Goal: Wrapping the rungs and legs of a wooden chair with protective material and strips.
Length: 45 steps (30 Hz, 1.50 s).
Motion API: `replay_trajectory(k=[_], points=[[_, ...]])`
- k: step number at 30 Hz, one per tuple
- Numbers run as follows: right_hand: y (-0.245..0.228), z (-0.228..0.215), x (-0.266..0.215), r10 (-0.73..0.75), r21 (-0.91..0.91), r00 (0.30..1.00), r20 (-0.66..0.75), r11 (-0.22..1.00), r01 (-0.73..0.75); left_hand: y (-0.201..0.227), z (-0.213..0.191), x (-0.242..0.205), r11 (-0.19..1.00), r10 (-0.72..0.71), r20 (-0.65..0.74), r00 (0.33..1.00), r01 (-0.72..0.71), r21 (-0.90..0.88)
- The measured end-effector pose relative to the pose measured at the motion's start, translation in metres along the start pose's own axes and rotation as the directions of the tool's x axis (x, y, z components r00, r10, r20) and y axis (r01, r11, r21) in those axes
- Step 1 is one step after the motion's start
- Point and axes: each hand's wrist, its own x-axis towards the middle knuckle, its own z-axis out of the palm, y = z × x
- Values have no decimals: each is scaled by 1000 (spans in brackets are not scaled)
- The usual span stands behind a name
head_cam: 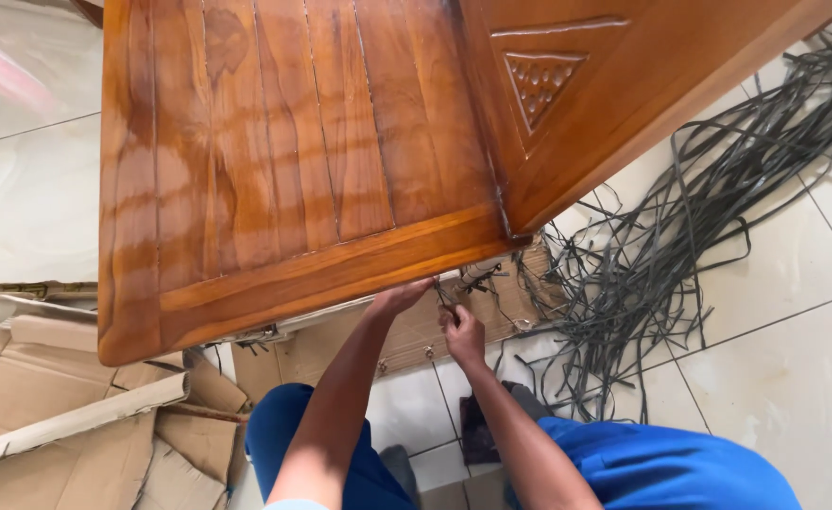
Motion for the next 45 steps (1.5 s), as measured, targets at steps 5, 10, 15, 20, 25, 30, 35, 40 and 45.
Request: replay_trajectory(k=[5, 10, 15, 20, 25, 30, 35, 40, 45], points=[[10, 7, 4, 13, -25, 1000, 14, 1000, -12, 20, 34, 23, -327, -58, 185, 981, 156, -932], [17, 0, 3, -3, -99, 1000, 19, 995, 5, 16, 41, 47, -919, -47, 357, 933, 99, -381], [20, -18, -12, 30, -308, 993, 110, 951, 6, -5, 25, 48, -563, 82, 672, 736, 591, -578], [11, -34, -17, 52, -428, 973, 227, 902, 52, -13, 22, 60, -404, 38, 718, 695, 668, -625], [6, -22, -13, 82, -410, 983, 164, 912, -8, -29, 10, 63, -357, 67, 746, 662, 714, -602], [55, 29, 18, 108, -383, 990, 95, 922, -64, -59, -17, 47, -332, 56, 689, 722, 665, -670], [57, 53, 22, 133, -445, 984, 117, 893, -67, -14, 7, 62, -545, 19, 652, 758, 554, -629], [63, 60, 19, 54, -407, 983, 176, 913, 22, 58, 51, 106, -586, 29, 621, 783, 517, -624], [70, 68, 21, 99, -405, 971, 217, 914, -3, 27, 43, 55, -576, 7, 612, 791, 504, -644]])
